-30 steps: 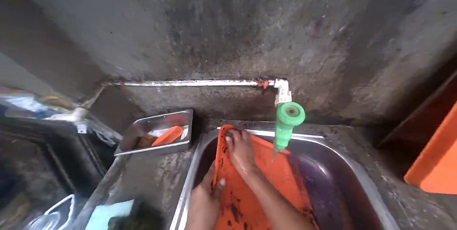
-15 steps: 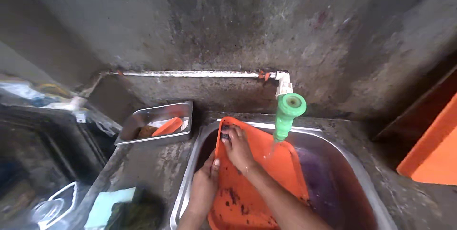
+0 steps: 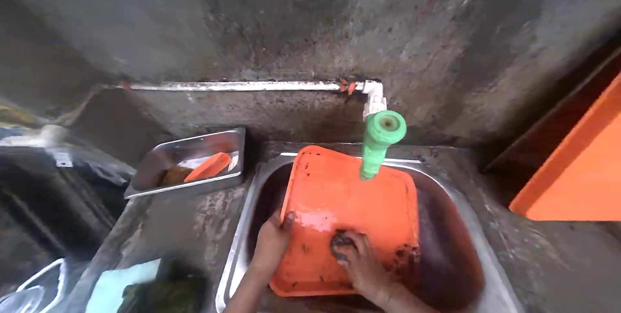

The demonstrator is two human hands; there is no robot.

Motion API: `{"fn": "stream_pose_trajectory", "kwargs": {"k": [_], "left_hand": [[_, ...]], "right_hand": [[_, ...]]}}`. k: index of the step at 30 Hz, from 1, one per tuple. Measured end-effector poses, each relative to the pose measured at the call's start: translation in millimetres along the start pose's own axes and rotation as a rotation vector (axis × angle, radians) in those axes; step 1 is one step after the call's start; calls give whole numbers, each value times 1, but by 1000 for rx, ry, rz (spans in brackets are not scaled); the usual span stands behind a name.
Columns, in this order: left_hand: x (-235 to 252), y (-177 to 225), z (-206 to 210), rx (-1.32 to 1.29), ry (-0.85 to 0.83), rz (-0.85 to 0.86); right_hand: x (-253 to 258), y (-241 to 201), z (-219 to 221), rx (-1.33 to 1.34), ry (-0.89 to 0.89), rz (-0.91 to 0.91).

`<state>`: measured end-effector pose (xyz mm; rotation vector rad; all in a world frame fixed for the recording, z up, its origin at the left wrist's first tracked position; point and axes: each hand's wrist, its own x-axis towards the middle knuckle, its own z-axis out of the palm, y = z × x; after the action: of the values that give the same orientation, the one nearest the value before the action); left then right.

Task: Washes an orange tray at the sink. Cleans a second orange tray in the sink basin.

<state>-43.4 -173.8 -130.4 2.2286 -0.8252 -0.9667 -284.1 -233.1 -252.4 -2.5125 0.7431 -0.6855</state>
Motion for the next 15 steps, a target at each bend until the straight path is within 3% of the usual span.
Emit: {"fn": "stream_pose_trajectory", "kwargs": {"k": [4,6,9,12,13,15], "left_hand": [[-22,10,2,-229,157,115],[-47,19,-12,-299,284,166],[-79,28,-43,-382,420,156],[-102,21,-58,-438,460,238],[-105,16,-59,-469,473,288],[-106,5,-61,-510,491,357]], "right_hand": [[32,-85,11,111,125,-176],[42,-93,20,137,310,-153],[64,-62,17,181,549,281],[85,-21,11,399,476,902],[84,-22,15,435,438,999],[81,-55,20,498,356,976]]}}
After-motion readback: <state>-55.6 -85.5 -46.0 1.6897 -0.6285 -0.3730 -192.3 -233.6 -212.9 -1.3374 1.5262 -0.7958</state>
